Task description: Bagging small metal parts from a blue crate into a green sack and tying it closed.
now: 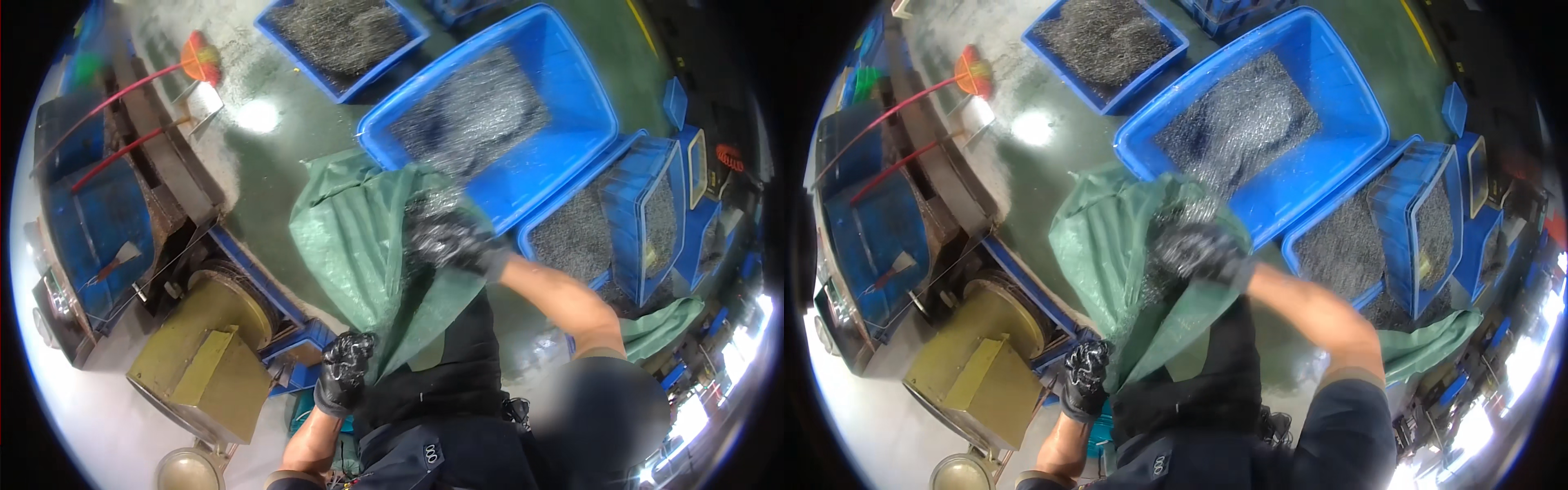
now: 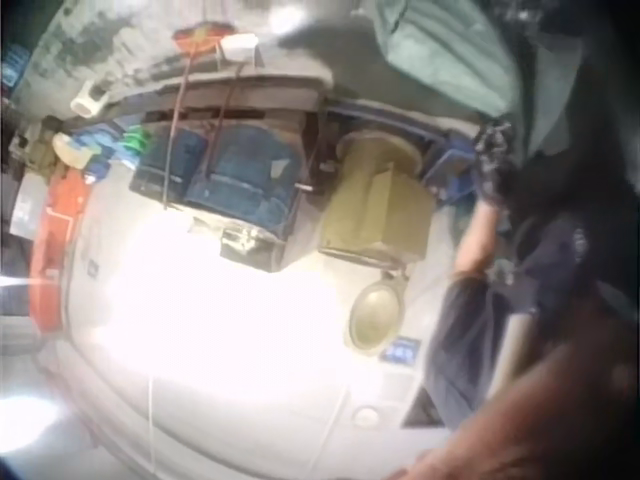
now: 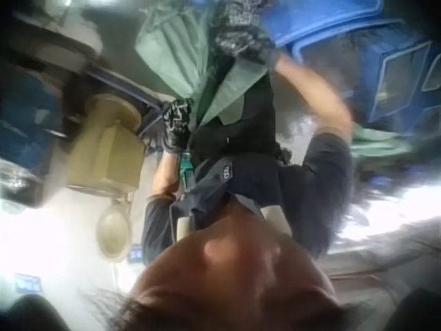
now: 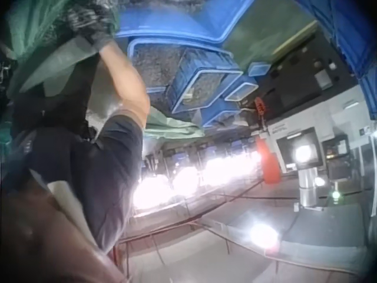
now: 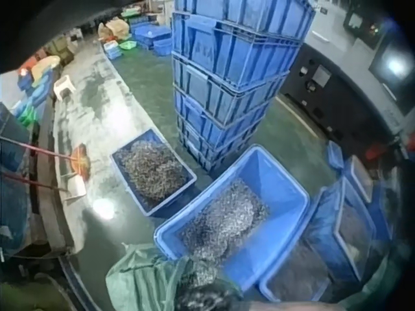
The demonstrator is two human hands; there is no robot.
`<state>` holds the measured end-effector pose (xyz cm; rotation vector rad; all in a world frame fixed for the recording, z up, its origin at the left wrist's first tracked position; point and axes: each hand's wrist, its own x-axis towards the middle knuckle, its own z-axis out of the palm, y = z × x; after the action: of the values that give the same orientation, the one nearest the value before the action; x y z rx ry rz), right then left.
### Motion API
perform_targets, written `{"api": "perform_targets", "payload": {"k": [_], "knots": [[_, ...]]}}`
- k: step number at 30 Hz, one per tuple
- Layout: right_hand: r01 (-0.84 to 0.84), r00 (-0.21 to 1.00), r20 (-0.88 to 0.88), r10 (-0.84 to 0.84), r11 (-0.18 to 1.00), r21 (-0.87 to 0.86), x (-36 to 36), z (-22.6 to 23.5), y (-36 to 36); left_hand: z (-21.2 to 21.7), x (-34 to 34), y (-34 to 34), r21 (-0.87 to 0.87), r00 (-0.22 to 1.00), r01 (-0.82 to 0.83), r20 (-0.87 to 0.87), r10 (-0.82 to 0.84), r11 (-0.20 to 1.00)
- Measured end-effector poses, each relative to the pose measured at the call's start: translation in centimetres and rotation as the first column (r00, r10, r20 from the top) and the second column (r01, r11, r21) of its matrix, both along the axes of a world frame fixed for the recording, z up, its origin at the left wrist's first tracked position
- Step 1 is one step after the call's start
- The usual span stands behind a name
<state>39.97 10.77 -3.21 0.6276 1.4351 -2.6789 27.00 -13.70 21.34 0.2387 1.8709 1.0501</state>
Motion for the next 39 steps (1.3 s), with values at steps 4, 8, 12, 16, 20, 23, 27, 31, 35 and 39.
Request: {"api": "perform_targets", "payload": {"k": [4,8,12,16,20,23,27,31,35,39], "knots": [[-0.55,0.807,0.589,-0.053,0.297,0.781,-0.2,-3.3,14.1,-2.8,0.9,1.1,-0.049,0.946,0.137,-0.291,-0.145,0.989],[-0.664,0.746,0.657,-0.108,-0.196,0.721,1.7,-15.1,23.7,-5.2,0.0,5.8,-0.293,0.798,0.325,-0.426,-0.427,0.899],[-0.557,0.66,0.751,0.032,-0.65,0.517,-4.8,-22.8,26.5,-7.7,-1.6,9.0,-0.423,0.763,0.438,-0.292,-0.577,0.793],[-0.535,0.778,0.626,0.05,-0.471,0.701,-7.9,-34.3,27.9,-8.8,-1.5,9.3,-0.473,0.754,0.459,-0.241,-0.612,0.752],[-0.431,0.748,0.636,0.192,-0.588,0.685,-9.0,-34.9,27.6,-8.3,-1.3,8.7,-0.579,0.739,0.465,-0.163,-0.654,0.67],[-0.301,0.823,0.5,0.269,-0.54,0.786,-8.8,-35.6,29.5,-9.4,-1.3,8.9,-0.603,0.718,0.477,-0.151,-0.68,0.639],[-0.631,0.747,0.651,0.138,-0.161,0.759,-8.4,-31.2,27.6,-9.5,-1.1,8.3,-0.663,0.688,0.454,-0.163,-0.707,0.595],[-0.632,0.772,0.629,0.088,0.015,0.774,-8.6,-23.7,27.5,-8.4,-0.3,7.0,-0.657,0.883,0.268,-0.125,-0.452,0.705],[-0.638,0.676,0.728,0.116,-0.403,0.656,-5.7,-19.8,29.3,-7.5,-2.2,10.4,-0.537,0.703,0.419,-0.318,-0.636,0.732],[-0.699,0.643,0.766,0.015,-0.397,0.595,-6.3,-11.5,30.0,-6.7,-1.7,7.3,-0.597,0.412,0.415,-0.549,-0.727,0.686]]}}
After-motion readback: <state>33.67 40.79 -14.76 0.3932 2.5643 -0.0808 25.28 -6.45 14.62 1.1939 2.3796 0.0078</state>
